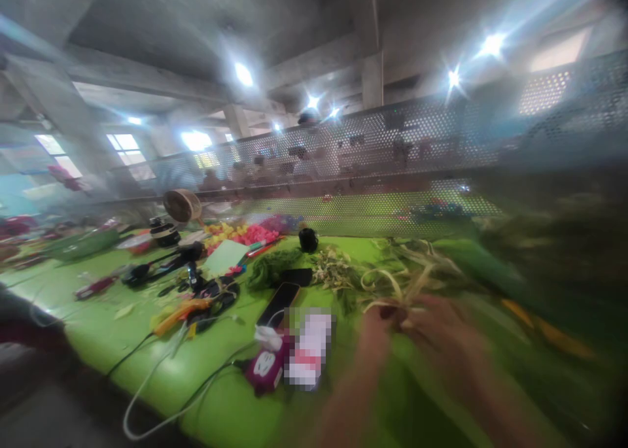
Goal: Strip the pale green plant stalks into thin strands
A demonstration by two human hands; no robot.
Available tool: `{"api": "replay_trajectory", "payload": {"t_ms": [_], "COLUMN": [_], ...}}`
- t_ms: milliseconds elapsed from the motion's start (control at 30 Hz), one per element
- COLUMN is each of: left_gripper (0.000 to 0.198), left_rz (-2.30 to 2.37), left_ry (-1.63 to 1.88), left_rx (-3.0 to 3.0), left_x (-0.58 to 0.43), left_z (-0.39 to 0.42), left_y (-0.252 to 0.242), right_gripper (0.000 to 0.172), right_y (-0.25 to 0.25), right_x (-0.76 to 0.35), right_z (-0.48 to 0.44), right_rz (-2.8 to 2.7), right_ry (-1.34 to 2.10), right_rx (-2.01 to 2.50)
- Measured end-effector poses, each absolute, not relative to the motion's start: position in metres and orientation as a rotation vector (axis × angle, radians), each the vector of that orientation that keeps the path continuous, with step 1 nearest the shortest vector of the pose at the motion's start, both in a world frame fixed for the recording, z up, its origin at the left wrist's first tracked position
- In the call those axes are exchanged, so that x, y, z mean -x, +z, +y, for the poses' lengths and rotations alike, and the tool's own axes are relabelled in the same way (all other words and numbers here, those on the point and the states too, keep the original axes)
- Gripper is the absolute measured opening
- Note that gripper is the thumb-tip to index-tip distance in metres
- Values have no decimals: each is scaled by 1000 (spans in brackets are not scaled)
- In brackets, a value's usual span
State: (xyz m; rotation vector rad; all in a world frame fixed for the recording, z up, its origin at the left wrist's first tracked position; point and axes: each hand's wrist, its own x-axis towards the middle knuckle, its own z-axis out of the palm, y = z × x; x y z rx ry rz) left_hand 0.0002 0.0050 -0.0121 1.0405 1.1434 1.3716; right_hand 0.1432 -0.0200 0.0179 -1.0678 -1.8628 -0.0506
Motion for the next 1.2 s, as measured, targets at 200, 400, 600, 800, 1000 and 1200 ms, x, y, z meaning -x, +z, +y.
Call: {"api": "replay_trajectory", "payload": {"t_ms": [200,400,600,800,1000,1200], "left_gripper": [32,39,30,13,15,11], "left_rz": [906,904,1113,1352,1388,1272], "left_ry": [1277,1235,1252,1244,1232,1146], "left_rx": [-1071,-1110,-1227,-1282,-1477,-1592], "left_x": [-8,-9,-3,2,1,-7], "left_z": [-3,-10,-1,4,-3,-13], "left_y": [-2,5,-9,-7,2,6], "right_gripper": [21,21,24,21,24,19], "right_y": [21,32,35,34,37,35], "right_x": [-149,-144,-144,-148,-150,-150], "right_z": [-15,-21,-20,-23,-23,-19], "right_rz": [-1714,-1432,-1436,-1581,-1655,-1563], "right_ry": [310,753,885,840,861,673], "right_rx": [1188,1389,1328,1273,1224,1378]}}
